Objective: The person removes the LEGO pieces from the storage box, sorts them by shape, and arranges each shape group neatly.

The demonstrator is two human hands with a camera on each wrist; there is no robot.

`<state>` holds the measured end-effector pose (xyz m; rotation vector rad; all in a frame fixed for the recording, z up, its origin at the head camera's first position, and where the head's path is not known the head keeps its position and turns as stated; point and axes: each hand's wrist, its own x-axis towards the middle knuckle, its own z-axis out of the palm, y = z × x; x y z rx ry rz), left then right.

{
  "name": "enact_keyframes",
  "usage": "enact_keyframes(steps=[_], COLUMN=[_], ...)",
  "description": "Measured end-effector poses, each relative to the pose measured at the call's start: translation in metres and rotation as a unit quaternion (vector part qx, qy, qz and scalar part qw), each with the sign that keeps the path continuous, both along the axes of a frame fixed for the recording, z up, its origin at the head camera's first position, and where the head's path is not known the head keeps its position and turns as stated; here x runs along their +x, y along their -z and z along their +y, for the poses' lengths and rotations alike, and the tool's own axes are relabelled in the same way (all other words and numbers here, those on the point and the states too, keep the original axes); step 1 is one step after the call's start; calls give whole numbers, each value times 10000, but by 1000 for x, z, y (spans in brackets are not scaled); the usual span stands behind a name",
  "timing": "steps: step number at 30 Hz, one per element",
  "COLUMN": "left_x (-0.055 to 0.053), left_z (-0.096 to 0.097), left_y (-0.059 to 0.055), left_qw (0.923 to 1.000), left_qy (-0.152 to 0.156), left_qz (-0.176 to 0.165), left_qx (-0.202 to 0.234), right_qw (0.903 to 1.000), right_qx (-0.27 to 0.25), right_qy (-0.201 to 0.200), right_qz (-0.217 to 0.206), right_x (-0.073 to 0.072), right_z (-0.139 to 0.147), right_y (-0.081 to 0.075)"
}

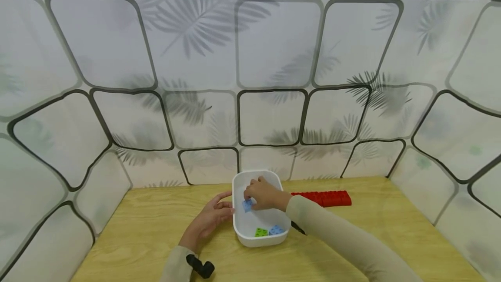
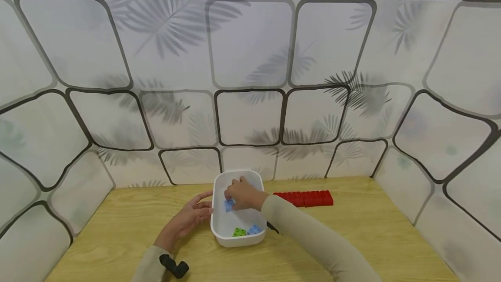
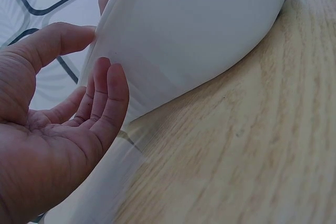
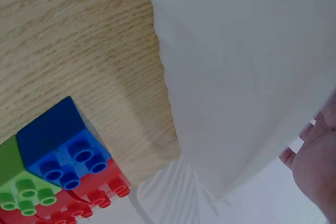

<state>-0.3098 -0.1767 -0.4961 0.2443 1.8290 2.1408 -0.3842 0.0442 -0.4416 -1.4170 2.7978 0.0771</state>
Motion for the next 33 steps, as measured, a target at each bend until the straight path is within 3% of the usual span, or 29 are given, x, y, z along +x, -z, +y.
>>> enact_keyframes(steps=[8,17,26,33], left_x=[1,0,0,1], left_z=[0,-1,0,1], left_y=[1,2,0,-1], left_qw=[10000,10000,10000,10000], left_qy=[40,29,32,21], left_qz=[59,51,18,49], left_qx=[-16,-6,38,38], right_qw=[10000,9951,9726,9596], right_qx=[-66,-434,-1386,-1842], right_qy=[-71,-431,-757,-692], right_qz=[-15,779,1705,2011], right_x=[3,15,23,27], right_z=[2,12,35,64], right_y=[2,-13,-35,-45])
